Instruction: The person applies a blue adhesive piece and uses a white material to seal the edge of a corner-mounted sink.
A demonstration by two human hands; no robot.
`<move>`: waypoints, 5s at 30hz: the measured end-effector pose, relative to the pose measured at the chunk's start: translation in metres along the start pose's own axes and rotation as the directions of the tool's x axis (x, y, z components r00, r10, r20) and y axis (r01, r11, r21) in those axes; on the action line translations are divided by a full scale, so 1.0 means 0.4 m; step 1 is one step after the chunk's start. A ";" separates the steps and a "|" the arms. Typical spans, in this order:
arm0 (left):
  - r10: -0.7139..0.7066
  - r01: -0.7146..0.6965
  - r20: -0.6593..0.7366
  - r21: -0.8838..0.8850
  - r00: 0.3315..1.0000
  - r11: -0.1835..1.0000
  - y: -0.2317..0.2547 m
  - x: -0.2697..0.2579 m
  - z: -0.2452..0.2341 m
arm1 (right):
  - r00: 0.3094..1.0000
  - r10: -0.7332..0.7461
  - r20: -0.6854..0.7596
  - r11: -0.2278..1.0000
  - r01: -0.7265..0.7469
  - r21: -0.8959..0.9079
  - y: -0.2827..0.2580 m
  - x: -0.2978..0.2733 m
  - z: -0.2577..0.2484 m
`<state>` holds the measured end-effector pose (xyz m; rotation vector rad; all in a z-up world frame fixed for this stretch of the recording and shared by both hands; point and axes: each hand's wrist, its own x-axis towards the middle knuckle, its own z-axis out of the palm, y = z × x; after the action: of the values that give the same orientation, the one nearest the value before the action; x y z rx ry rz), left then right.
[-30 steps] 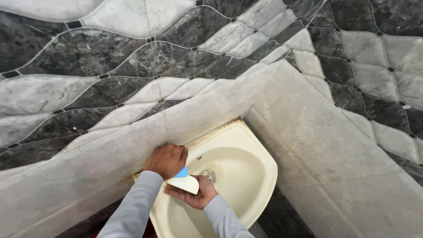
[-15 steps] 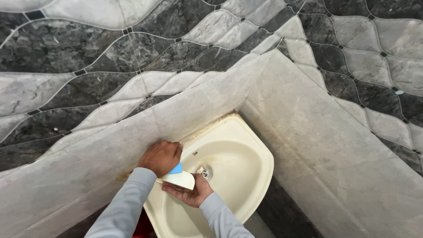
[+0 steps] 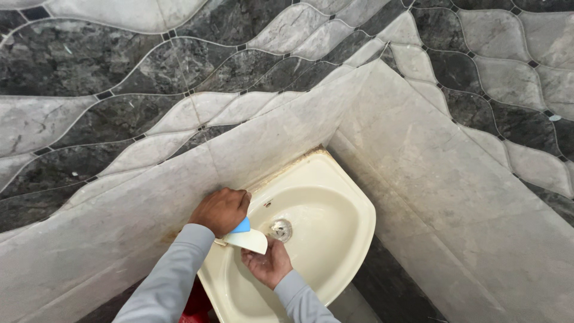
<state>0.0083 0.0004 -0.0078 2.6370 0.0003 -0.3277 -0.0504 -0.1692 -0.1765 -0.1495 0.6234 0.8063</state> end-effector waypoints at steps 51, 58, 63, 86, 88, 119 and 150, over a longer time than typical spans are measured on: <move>0.047 -0.048 -0.058 -0.001 0.997 0.999 -0.032 0.016 0.034 | 0.954 -0.166 -0.249 0.980 0.187 0.063 0.143 0.022 -0.045; 0.016 -0.016 -0.003 -0.003 1.000 1.000 -0.017 0.015 0.021 | 0.980 -0.146 -0.136 0.984 0.158 0.078 0.000 0.039 -0.107; 0.010 -0.010 -0.005 0.000 1.000 1.000 -0.018 0.013 0.018 | 0.993 -0.086 -0.078 0.995 0.090 0.044 0.022 -0.013 -0.015; 0.025 -0.025 -0.051 -0.004 0.998 1.000 -0.028 0.015 0.030 | 0.825 -0.407 -0.392 0.907 0.417 -0.064 -0.224 -0.133 -0.119; -0.007 0.007 0.009 -0.003 1.000 1.000 -0.021 0.014 0.016 | 0.837 -0.427 -0.343 0.899 0.432 -0.064 -0.255 -0.161 -0.106; 0.016 -0.018 -0.076 -0.025 0.997 1.000 -0.030 0.016 0.026 | 0.850 -0.352 -0.392 0.935 0.305 -0.181 -0.334 -0.010 -0.065; 0.004 -0.004 -0.017 -0.033 1.000 0.999 -0.006 0.001 -0.013 | 0.808 -0.469 0.358 -0.773 -0.179 -0.609 -0.392 -0.321 -0.135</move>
<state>0.0098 0.0049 -0.0045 2.6065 0.0059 -0.3016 -0.0311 -0.3777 -0.1633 -2.6269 -0.3503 0.4054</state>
